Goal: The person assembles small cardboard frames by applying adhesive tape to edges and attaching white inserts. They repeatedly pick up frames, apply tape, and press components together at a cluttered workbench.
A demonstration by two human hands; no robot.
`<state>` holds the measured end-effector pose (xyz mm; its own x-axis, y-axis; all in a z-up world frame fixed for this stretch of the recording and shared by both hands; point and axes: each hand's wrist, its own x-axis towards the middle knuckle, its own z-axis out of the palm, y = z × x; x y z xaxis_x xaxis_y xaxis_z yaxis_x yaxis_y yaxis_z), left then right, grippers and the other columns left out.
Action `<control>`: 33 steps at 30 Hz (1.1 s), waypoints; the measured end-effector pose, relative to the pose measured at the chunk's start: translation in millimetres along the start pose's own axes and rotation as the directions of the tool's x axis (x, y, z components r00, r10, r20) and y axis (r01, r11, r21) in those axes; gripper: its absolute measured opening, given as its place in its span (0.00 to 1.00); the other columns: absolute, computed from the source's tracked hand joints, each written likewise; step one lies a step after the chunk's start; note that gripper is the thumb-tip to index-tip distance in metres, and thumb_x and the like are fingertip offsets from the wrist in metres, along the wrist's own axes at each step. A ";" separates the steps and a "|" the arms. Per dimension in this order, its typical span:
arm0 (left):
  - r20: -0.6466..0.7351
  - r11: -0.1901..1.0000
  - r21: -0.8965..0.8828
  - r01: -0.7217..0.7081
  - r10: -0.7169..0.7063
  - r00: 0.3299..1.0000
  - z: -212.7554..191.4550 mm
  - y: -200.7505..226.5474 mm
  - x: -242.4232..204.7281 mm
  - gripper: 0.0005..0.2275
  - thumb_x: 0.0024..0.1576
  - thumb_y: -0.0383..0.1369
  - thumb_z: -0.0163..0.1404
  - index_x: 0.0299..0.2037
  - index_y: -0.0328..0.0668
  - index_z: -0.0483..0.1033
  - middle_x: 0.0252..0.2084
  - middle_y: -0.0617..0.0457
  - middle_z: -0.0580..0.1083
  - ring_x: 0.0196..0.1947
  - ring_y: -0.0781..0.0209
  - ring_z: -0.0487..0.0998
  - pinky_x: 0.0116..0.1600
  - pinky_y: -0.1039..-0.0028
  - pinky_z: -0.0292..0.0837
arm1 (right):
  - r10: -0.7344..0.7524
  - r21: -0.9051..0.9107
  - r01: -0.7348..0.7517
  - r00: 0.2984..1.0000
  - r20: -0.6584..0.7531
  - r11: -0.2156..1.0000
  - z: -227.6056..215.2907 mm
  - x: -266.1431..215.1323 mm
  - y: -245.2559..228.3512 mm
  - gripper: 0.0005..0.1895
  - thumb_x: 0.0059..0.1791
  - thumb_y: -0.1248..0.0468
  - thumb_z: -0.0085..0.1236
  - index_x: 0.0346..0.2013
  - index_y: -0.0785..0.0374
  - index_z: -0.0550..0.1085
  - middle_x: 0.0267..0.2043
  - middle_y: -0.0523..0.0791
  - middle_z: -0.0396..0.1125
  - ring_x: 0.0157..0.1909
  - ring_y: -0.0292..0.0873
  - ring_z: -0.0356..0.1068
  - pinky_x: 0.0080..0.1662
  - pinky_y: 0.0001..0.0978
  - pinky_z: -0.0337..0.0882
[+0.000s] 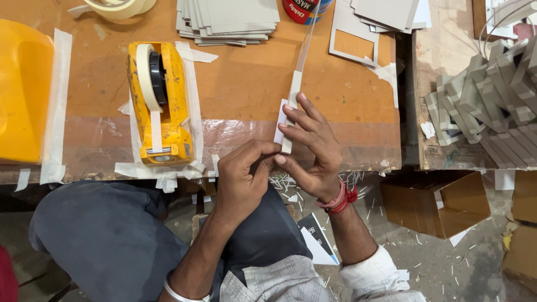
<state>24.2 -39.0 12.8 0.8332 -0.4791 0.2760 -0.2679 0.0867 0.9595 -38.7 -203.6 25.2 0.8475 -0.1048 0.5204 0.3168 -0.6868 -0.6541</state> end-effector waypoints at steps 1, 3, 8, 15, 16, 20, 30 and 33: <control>0.004 1.000 -0.013 0.012 -0.012 1.000 -0.1 1.4 0.5 0.05 0.58 0.19 0.55 0.41 0.34 0.77 0.37 0.49 0.79 0.37 0.59 0.85 0.41 0.74 0.80 | -0.003 -0.006 0.003 1.000 -0.002 1.000 -0.4 0.3 -0.1 0.22 0.47 0.63 0.69 0.55 0.66 0.76 0.67 0.53 0.67 0.79 0.61 0.56 0.77 0.54 0.59; -0.001 1.000 -0.010 0.005 -0.005 1.000 -0.7 4.8 1.2 0.05 0.58 0.19 0.55 0.42 0.34 0.77 0.39 0.49 0.80 0.38 0.59 0.85 0.42 0.74 0.80 | -0.016 -0.014 0.016 1.000 -0.004 1.000 -0.8 1.5 -0.5 0.22 0.47 0.63 0.69 0.53 0.66 0.77 0.66 0.53 0.68 0.78 0.62 0.57 0.76 0.54 0.60; -0.120 0.989 0.134 -0.065 0.082 0.989 -6.5 20.1 -4.6 0.09 0.55 0.22 0.59 0.44 0.35 0.79 0.40 0.49 0.80 0.40 0.61 0.84 0.43 0.75 0.80 | -0.051 -0.014 0.051 0.999 -0.016 0.999 -0.9 6.0 0.0 0.20 0.45 0.65 0.68 0.50 0.67 0.78 0.63 0.54 0.69 0.76 0.64 0.59 0.74 0.55 0.63; -0.568 0.876 0.479 0.052 0.264 0.780 -76.7 29.1 -23.4 0.05 0.68 0.24 0.59 0.50 0.33 0.79 0.43 0.47 0.78 0.41 0.62 0.80 0.48 0.76 0.76 | -0.099 -0.028 0.098 0.993 -0.056 0.995 3.2 6.4 7.4 0.20 0.42 0.64 0.68 0.47 0.69 0.79 0.59 0.55 0.71 0.73 0.65 0.62 0.72 0.56 0.64; -0.542 0.830 0.547 0.106 0.255 0.801 -90.4 27.0 -24.7 0.06 0.68 0.24 0.59 0.52 0.32 0.80 0.44 0.46 0.77 0.42 0.62 0.79 0.47 0.76 0.75 | -0.104 -0.026 0.102 0.993 -0.059 0.994 4.3 7.4 7.9 0.19 0.43 0.64 0.68 0.47 0.69 0.79 0.58 0.55 0.72 0.73 0.65 0.63 0.72 0.56 0.64; -0.432 0.812 0.549 0.198 0.073 0.899 -118.0 13.1 -23.6 0.06 0.67 0.28 0.60 0.49 0.31 0.82 0.44 0.52 0.77 0.44 0.64 0.78 0.49 0.75 0.73 | -0.127 -0.013 0.126 0.988 -0.092 0.992 9.3 6.6 11.9 0.19 0.43 0.63 0.69 0.46 0.69 0.78 0.57 0.55 0.72 0.72 0.65 0.62 0.71 0.56 0.64; -0.563 0.943 0.209 0.259 -0.100 0.820 -96.8 20.1 -33.1 0.06 0.61 0.29 0.62 0.36 0.33 0.80 0.34 0.58 0.68 0.33 0.70 0.65 0.36 0.78 0.57 | -0.078 0.022 0.082 0.989 -0.128 0.996 8.8 -4.7 14.8 0.18 0.44 0.64 0.68 0.47 0.68 0.78 0.59 0.55 0.71 0.75 0.63 0.60 0.74 0.56 0.61; -0.581 0.866 0.389 0.315 -0.035 0.813 -86.6 22.2 -48.9 0.06 0.59 0.28 0.62 0.37 0.31 0.82 0.30 0.57 0.68 0.30 0.70 0.65 0.34 0.79 0.58 | -0.071 0.032 0.076 0.989 -0.129 0.997 10.0 -5.6 14.9 0.19 0.44 0.64 0.69 0.48 0.67 0.78 0.60 0.55 0.71 0.75 0.63 0.60 0.72 0.54 0.61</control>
<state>19.4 62.0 25.5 0.9680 0.1148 0.2231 -0.1573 -0.4153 0.8960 -34.4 -206.0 7.1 0.7607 -0.1476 0.6320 0.3934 -0.6696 -0.6299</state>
